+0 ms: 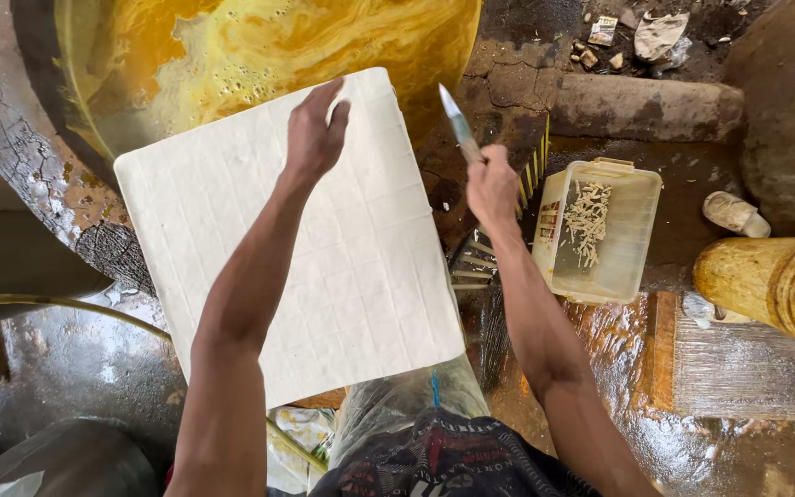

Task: The person dips a rectangular frame into a vat of yellow pulp, lifts it to form a sheet, and places it on a stack. They then use a knife to trim the edges and a slatted tool to press the sheet. The process is repeated multiple times.

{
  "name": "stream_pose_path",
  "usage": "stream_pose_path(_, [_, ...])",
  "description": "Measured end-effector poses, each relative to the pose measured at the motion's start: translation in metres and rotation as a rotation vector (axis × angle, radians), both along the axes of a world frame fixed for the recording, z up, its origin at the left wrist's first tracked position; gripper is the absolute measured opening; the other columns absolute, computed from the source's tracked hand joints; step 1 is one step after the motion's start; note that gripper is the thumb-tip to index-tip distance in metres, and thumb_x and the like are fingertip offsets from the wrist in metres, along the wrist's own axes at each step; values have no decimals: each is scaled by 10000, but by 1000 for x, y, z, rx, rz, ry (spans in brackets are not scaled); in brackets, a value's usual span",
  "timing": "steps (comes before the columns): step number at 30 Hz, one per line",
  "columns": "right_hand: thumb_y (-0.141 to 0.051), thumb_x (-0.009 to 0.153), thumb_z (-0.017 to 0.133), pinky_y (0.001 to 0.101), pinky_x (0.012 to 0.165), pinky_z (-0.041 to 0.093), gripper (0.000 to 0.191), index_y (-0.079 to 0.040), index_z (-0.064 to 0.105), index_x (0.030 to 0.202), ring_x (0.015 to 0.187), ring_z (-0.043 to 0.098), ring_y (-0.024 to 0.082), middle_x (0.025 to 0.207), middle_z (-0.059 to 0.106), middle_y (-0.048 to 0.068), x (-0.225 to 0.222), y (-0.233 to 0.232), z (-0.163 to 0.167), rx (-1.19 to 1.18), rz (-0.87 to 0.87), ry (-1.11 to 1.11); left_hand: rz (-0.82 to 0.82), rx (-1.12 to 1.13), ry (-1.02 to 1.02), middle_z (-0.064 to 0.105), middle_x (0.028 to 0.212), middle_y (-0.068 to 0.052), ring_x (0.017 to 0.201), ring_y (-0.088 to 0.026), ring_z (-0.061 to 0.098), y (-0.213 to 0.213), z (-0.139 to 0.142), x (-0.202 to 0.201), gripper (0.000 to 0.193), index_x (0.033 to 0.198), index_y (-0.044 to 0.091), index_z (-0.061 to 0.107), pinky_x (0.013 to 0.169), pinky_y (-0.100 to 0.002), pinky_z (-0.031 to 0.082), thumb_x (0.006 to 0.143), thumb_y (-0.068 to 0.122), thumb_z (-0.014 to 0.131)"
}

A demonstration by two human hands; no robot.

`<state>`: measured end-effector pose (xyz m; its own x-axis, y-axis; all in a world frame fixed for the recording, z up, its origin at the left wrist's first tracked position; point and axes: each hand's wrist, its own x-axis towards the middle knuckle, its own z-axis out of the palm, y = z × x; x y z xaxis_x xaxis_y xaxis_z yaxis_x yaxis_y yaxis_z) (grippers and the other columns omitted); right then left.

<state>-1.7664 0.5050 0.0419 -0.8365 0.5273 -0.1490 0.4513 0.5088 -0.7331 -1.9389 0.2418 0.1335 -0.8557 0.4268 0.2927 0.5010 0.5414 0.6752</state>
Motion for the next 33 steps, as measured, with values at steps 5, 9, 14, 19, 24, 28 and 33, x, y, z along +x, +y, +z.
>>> stream_pose_path(5, [-115,1045,499,469,481,556,86,-45,450,1035,632,692,330,789,681,174,-52,-16,24,-243,166,11,-83,-122,14,737,1160,-193,1031,-391,698,64,-18,-50,253,1222,34,698,895,-471,552,1008,133,608])
stream_pose_path(9, [-28,953,587,518,526,494,145,-3,455,1007,590,659,400,642,620,236,-70,-20,25,47,290,266,-252,-307,100,730,1048,-187,911,-399,687,93,-24,-70,194,1012,16,713,804,-498,536,986,137,563])
stream_pose_path(14, [5,953,557,518,488,475,103,7,480,1021,539,650,385,624,606,231,-55,-23,21,50,312,261,-476,-678,183,695,760,-163,731,-342,668,118,-29,-66,265,705,82,694,978,-561,468,916,199,583])
stream_pose_path(19, [-6,943,576,495,453,459,122,-12,494,1034,519,635,367,634,617,205,-2,-25,32,62,312,227,-657,-1009,140,674,666,-141,676,-300,643,132,-37,-39,306,646,93,691,874,-468,449,893,245,595])
stream_pose_path(24, [-41,988,575,502,492,446,107,-28,478,1032,577,626,392,680,613,184,65,-32,42,80,313,214,-802,-985,187,665,660,-99,637,-288,609,137,-46,8,281,612,93,680,718,-447,435,809,283,617])
stream_pose_path(28, [-34,984,574,510,485,452,110,-16,503,1066,554,625,398,677,604,200,121,-32,49,12,297,105,-907,-1107,45,699,691,-113,641,-288,631,148,-43,54,235,654,94,695,709,-439,448,812,244,607])
stream_pose_path(33, [-24,946,611,523,534,466,172,-27,526,1096,623,627,437,688,605,215,192,-39,61,64,267,186,-1008,-1075,-26,680,745,-133,667,-297,599,157,-30,112,181,716,87,729,620,-424,464,773,239,648])
